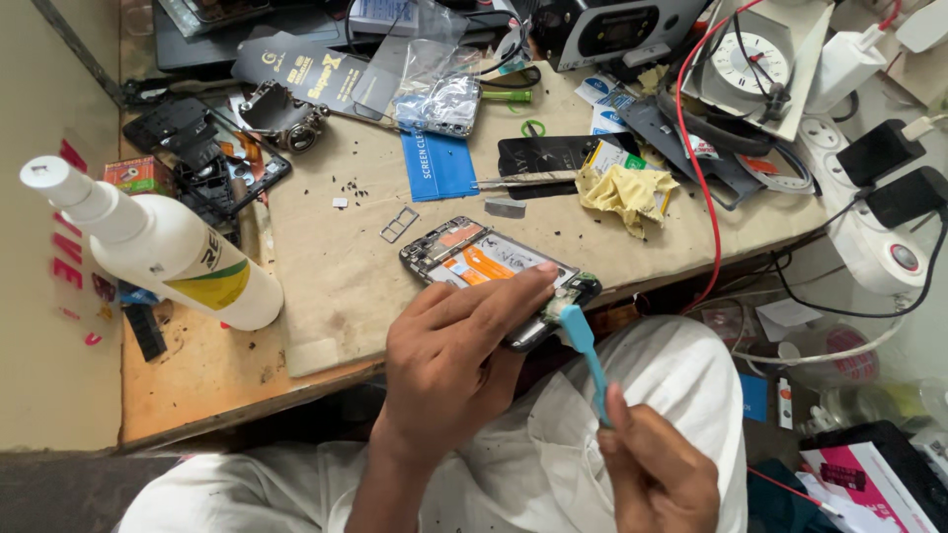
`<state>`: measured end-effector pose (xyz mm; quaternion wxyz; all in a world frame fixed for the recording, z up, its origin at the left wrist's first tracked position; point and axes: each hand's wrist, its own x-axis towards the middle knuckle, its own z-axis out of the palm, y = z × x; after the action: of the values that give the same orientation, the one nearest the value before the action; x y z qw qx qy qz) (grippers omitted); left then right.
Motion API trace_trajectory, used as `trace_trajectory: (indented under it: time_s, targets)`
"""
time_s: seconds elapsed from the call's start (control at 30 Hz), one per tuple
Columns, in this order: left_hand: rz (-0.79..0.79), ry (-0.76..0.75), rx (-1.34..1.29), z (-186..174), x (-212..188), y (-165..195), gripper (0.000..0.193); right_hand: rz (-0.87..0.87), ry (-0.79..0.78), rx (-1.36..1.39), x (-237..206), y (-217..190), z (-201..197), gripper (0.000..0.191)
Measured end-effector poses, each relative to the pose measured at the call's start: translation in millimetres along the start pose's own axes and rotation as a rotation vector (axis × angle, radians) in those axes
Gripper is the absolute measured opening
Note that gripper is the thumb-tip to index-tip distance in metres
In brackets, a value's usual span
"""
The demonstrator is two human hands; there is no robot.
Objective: The person cleans the inside of a disassembled smartphone. They spray liquid from a bottle, scrub the phone frame and back with a small blue brush, wipe it with a cloth, pry at the interior with a metal tool, remove the battery, and continue brushing small components.
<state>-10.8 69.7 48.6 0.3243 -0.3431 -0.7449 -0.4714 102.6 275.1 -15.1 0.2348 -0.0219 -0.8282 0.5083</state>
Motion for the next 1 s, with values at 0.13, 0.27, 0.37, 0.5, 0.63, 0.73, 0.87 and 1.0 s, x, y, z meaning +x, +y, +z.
trace_trajectory:
  time_s: [0.13, 0.27, 0.37, 0.5, 0.63, 0.73, 0.87, 1.0]
  targets:
    - [-0.009, 0.007, -0.001, -1.7, 0.3, 0.1, 0.059, 0.023, -0.003, -0.059, 0.6, 0.8, -6.8, 0.047]
    - [0.001, 0.021, -0.024, -2.1, 1.8, -0.3, 0.058, 0.057, -0.019, -0.16, -0.5, 2.3, -9.4, 0.048]
    - [0.01, 0.006, -0.008, -2.0, 2.6, 0.1, 0.058, -0.003, -0.024, -0.16, -0.9, 3.2, -6.9, 0.048]
    - [-0.023, 0.021, -0.017, -2.2, 2.8, 0.7, 0.056, -0.003, -0.037, -0.08, 0.0, -1.3, -1.1, 0.046]
    - [0.004, 0.006, -0.006, -2.7, 2.8, -0.4, 0.058, -0.077, -0.012, -0.066, 4.0, -9.7, 3.1, 0.048]
    - [0.0, 0.03, -0.014, -2.6, 2.5, -1.6, 0.054, -0.16, -0.048, -0.016, 8.9, -13.8, 4.6, 0.047]
    - [-0.023, 0.056, 0.011, -0.7, 2.3, -2.5, 0.052, -0.157, -0.054, -0.059, 17.2, -17.2, 5.2, 0.043]
    - [-0.021, 0.044, 0.005, -0.5, 3.2, -4.3, 0.053, -0.081, 0.006, -0.079, 22.6, -22.2, 7.4, 0.042]
